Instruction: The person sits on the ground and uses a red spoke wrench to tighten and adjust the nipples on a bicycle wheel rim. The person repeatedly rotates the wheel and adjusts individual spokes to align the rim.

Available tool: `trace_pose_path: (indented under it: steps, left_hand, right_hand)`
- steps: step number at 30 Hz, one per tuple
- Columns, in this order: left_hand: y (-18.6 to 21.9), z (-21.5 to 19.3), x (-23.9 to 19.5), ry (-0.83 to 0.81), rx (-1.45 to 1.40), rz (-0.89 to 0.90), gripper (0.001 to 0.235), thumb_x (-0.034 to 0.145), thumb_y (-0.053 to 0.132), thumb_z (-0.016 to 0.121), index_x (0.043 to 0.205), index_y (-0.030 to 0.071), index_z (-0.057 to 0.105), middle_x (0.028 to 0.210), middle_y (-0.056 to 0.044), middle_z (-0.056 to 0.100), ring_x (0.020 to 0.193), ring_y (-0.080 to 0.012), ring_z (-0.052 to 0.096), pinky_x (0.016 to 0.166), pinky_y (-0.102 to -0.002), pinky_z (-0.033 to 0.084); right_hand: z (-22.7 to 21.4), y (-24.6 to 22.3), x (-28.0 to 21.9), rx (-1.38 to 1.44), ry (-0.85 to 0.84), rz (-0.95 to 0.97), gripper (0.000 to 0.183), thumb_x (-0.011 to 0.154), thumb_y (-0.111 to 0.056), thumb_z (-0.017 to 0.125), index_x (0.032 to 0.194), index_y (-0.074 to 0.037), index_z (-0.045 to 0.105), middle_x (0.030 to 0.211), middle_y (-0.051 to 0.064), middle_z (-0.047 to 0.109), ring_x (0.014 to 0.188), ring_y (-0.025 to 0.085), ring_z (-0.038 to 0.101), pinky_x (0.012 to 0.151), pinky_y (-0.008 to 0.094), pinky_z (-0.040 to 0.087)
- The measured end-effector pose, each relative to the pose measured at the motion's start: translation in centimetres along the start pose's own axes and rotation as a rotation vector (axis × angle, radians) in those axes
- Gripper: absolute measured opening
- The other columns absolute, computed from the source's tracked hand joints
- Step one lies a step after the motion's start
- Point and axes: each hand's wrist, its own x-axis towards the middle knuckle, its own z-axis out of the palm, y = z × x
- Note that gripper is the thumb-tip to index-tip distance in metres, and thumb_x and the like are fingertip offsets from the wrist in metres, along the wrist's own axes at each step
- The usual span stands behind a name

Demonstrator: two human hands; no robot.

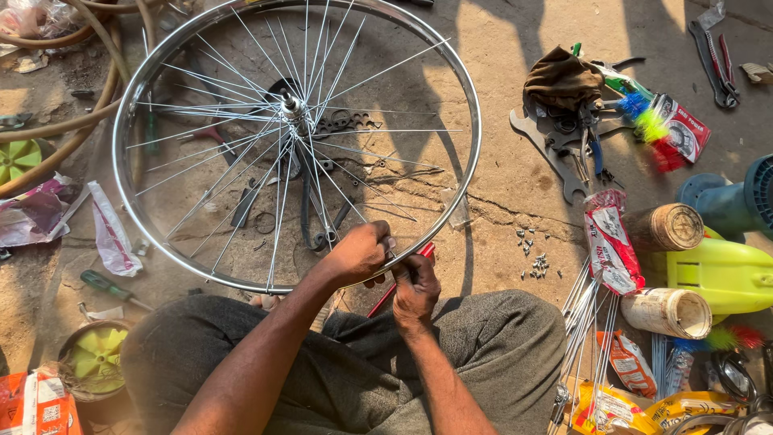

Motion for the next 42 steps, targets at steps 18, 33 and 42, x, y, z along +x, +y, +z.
trace_pose_path:
  steps: [18, 33, 42]
  left_hand:
    - [-0.9, -0.4, 0.3, -0.017, -0.064, 0.11, 0.019, 0.101, 0.016, 0.052, 0.102, -0.002, 0.058, 0.074, -0.012, 0.067, 0.057, -0.0188, 0.067, 0.046, -0.035, 0.056]
    - [-0.3, -1.2, -0.1, -0.029, -0.091, 0.06, 0.023, 0.105, 0.016, 0.044, 0.109, -0.003, 0.056, 0.077, -0.014, 0.07, 0.059, -0.021, 0.07, 0.05, -0.036, 0.059]
    - [-0.1, -1.7, -0.1, -0.063, -0.103, 0.072, 0.022, 0.103, 0.016, 0.047, 0.108, -0.003, 0.057, 0.078, -0.015, 0.07, 0.061, -0.0205, 0.071, 0.05, -0.036, 0.06]
  right_hand:
    - [1.8, -4.0, 0.9, -0.483, 0.059, -0.251, 0.01, 0.102, -0.014, 0.069, 0.107, -0.006, 0.065, 0.083, 0.003, 0.068, 0.072, 0.009, 0.061, 0.061, 0.027, 0.049]
    - [1.1, -4.9, 1.0, -0.399, -0.013, -0.139, 0.014, 0.093, -0.004, 0.069, 0.107, -0.004, 0.066, 0.078, 0.001, 0.065, 0.067, 0.009, 0.06, 0.058, 0.029, 0.05]
    - [0.9, -5.2, 1.6, -0.586, -0.033, -0.333, 0.009, 0.095, -0.008, 0.076, 0.097, -0.005, 0.069, 0.077, 0.006, 0.062, 0.065, 0.015, 0.057, 0.056, 0.034, 0.046]
